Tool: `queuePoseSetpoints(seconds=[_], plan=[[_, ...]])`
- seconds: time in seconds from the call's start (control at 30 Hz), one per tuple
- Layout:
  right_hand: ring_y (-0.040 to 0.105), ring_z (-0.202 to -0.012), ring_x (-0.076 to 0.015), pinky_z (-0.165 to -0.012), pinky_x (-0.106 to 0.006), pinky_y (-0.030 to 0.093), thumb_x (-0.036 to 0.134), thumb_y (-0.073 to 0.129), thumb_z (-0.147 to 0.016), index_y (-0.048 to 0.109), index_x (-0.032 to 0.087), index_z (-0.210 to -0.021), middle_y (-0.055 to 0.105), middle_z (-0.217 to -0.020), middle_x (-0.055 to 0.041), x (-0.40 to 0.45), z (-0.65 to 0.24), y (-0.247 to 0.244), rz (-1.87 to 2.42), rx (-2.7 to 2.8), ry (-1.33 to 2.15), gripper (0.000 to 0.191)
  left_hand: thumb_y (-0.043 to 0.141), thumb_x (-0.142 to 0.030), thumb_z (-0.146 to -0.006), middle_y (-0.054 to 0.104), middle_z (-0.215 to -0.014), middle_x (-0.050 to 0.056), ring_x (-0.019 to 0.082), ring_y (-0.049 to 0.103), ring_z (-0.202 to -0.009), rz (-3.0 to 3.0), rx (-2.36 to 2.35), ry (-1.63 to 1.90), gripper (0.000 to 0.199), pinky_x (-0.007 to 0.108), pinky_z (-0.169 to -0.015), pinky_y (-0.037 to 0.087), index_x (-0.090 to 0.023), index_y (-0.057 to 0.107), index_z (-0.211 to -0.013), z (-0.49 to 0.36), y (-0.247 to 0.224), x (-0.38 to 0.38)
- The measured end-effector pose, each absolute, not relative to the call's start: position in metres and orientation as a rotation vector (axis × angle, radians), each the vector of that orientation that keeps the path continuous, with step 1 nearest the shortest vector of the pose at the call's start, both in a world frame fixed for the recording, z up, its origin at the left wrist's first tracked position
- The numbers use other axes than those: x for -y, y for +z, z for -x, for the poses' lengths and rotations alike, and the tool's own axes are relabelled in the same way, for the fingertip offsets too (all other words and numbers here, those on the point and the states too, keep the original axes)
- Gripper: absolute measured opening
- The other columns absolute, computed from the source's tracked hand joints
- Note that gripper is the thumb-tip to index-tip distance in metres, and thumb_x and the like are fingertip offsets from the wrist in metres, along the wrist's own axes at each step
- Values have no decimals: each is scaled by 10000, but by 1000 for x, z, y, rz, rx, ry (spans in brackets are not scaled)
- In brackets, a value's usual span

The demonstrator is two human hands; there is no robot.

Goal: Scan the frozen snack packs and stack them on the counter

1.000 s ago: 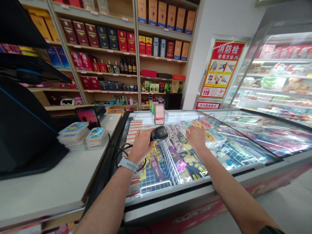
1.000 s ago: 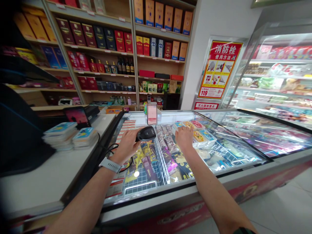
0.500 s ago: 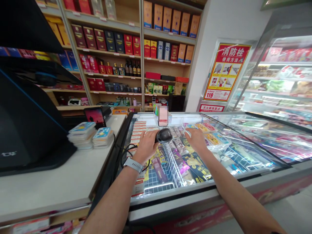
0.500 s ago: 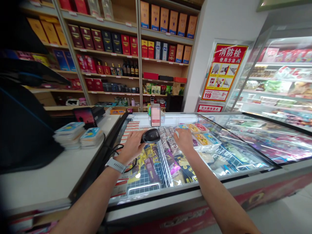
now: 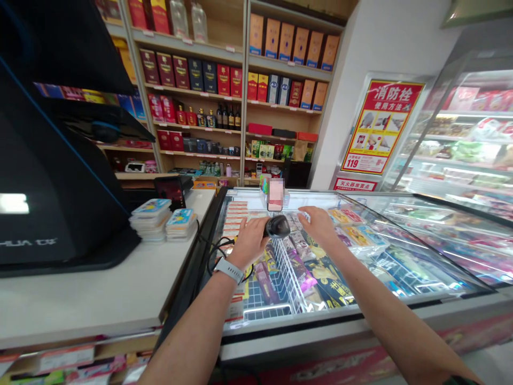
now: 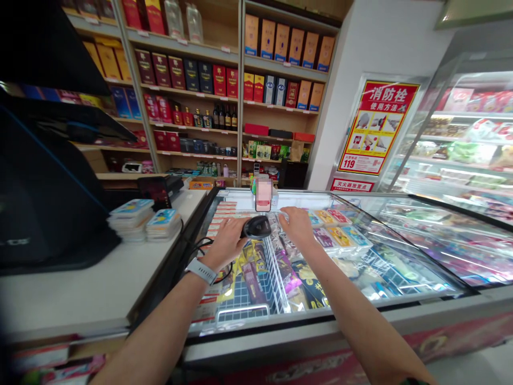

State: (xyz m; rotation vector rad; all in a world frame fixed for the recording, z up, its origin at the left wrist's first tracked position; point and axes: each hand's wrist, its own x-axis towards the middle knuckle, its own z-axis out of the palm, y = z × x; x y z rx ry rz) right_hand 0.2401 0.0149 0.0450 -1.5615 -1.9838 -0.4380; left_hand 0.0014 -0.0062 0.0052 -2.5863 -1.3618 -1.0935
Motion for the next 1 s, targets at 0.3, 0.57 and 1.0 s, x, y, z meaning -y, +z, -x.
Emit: queuePoseSetpoints(seconds=[0.3, 0.57, 1.0], plan=[[657, -1080, -241, -981, -359, 446, 312, 517, -948, 717, 183, -1133, 733, -1156, -81, -18, -193, 66, 1420, 2076, -405, 302, 578, -162, -864, 621, -1327, 90, 261, 538, -1262, 2578, 1350, -1090, 464, 532, -1182, 238, -217, 501, -1318, -2, 3, 7], [652, -1079, -239, -991, -366, 440, 290, 546, -931, 709, 163, -1134, 735, -1138, -91, -13, -136, 77, 1269, 2204, -342, 290, 573, -204, -872, 648, -1251, 135, 284, 551, -1242, 2553, 1385, -987, 396, 559, -1179, 255, -143, 530, -1261, -3, 0, 5], [641, -1114, -237, -978, -343, 447, 315, 525, -951, 679, 133, -1187, 716, -1153, -137, -6, -22, 82, 1146, 2490, -256, 335, 409, -195, -966, 627, -1312, 85, 214, 554, -1251, 2645, 1376, -1007, 411, 383, -1138, 373, -200, 496, -1368, -6, -6, 0]])
